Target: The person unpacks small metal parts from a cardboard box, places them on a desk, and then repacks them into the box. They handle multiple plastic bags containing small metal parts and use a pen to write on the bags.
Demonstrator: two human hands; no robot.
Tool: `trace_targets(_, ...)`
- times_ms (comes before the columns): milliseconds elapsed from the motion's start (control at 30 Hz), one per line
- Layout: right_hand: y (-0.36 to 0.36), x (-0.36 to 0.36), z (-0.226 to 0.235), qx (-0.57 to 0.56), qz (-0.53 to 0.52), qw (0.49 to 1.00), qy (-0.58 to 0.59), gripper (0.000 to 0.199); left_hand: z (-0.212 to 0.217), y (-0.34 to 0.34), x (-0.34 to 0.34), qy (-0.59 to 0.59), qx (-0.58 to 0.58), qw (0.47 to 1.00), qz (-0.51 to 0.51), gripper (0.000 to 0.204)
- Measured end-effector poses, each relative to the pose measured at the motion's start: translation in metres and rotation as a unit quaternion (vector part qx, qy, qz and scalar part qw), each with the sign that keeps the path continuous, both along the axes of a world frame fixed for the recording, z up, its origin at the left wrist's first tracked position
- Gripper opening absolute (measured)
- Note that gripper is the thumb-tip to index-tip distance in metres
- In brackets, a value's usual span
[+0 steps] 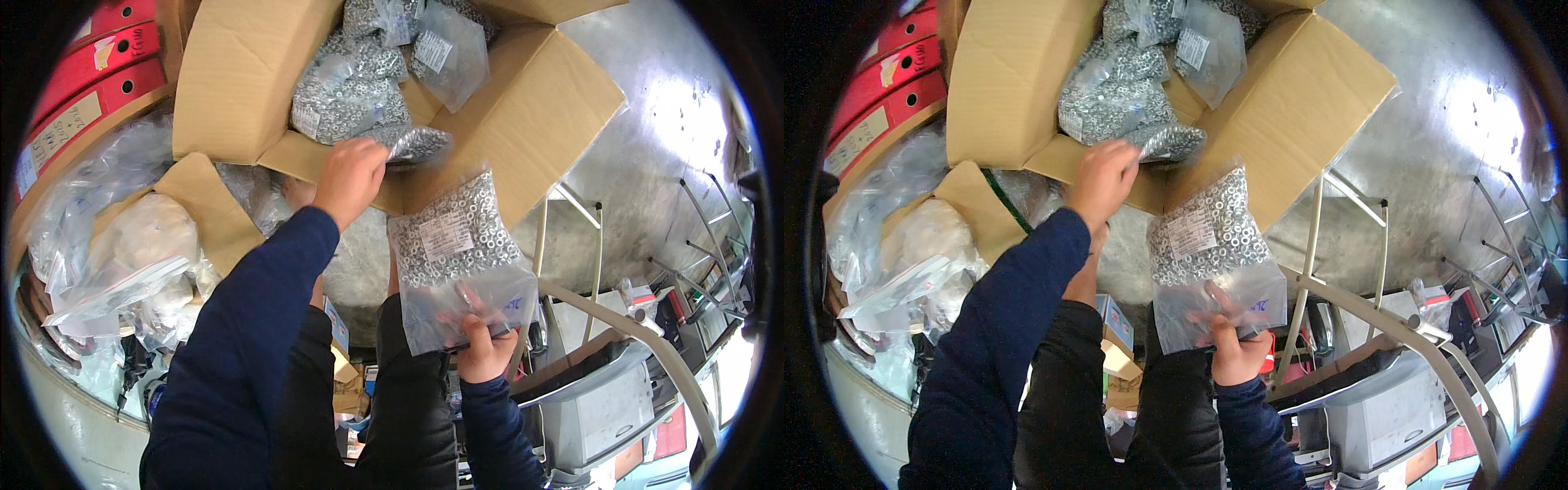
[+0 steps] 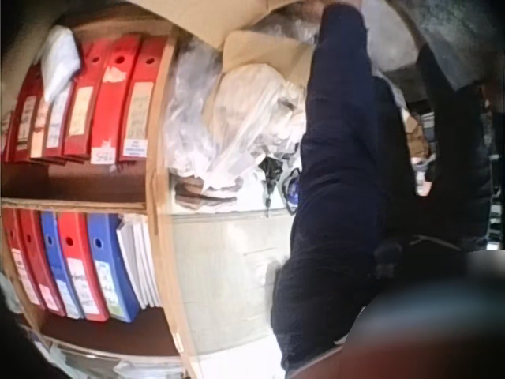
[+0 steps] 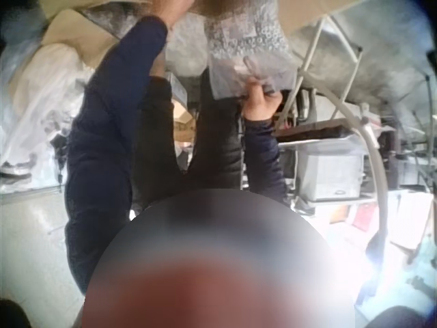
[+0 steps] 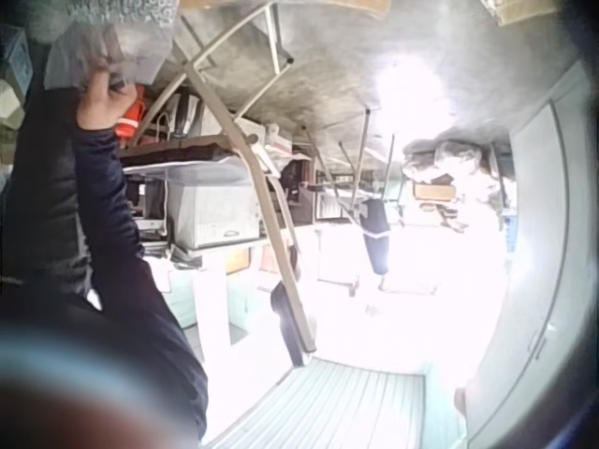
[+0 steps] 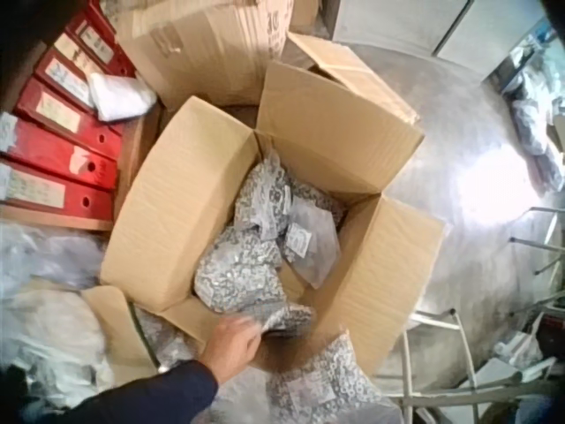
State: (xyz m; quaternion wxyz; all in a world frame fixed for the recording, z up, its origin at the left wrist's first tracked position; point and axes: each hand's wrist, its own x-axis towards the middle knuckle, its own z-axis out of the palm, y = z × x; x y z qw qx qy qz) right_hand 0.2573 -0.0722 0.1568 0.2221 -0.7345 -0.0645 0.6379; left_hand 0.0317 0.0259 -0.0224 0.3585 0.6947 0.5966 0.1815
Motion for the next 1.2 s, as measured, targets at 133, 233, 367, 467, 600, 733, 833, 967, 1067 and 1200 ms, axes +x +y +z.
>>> trace_targets(133,-0.002,0.004,0.019,0.025,0.059,0.998,-0.005,0.033,0.064,-0.003,-0.005,-0.055,0.066,0.996,0.031,0.011)
trace_targets(233,-0.006,0.007,0.041,0.025,0.091,0.995,-0.019,0.032,0.113,0.009,-0.004,-0.093,0.132,0.985,0.065,0.021)
trace_targets(367,-0.012,0.013,0.077,0.013,0.112,0.993,-0.027,0.031,0.186,0.033,-0.012,-0.120,0.150,0.972,0.131,0.023)
trace_targets(467,-0.016,0.015,0.111,0.046,0.127,0.990,-0.036,0.032,0.242,0.053,-0.014,-0.210,0.163,0.948,0.175,0.023)
trace_targets(600,-0.023,0.013,0.160,0.060,0.092,0.994,-0.030,0.032,0.324,0.079,-0.022,-0.340,0.149,0.918,0.136,0.024)
trace_targets(733,-0.032,0.007,0.218,0.104,0.064,0.991,-0.050,0.033,0.414,0.104,-0.021,-0.437,0.149,0.884,0.077,0.027)
trace_targets(833,-0.048,0.003,0.272,0.139,0.011,0.989,-0.055,0.032,0.482,0.114,-0.003,-0.540,0.120,0.833,0.001,0.025)
trace_targets(967,-0.089,-0.007,0.347,0.204,-0.076,0.969,-0.117,0.032,0.567,0.109,0.038,-0.664,0.005,0.743,-0.085,0.023)
trace_targets(1067,-0.131,-0.019,0.401,0.257,-0.214,0.925,-0.182,0.038,0.622,0.088,0.081,-0.744,-0.148,0.637,-0.133,0.024)
trace_targets(1200,-0.189,-0.020,0.454,0.360,-0.399,0.819,-0.202,0.034,0.668,0.045,0.144,-0.744,-0.314,0.554,-0.203,0.022)
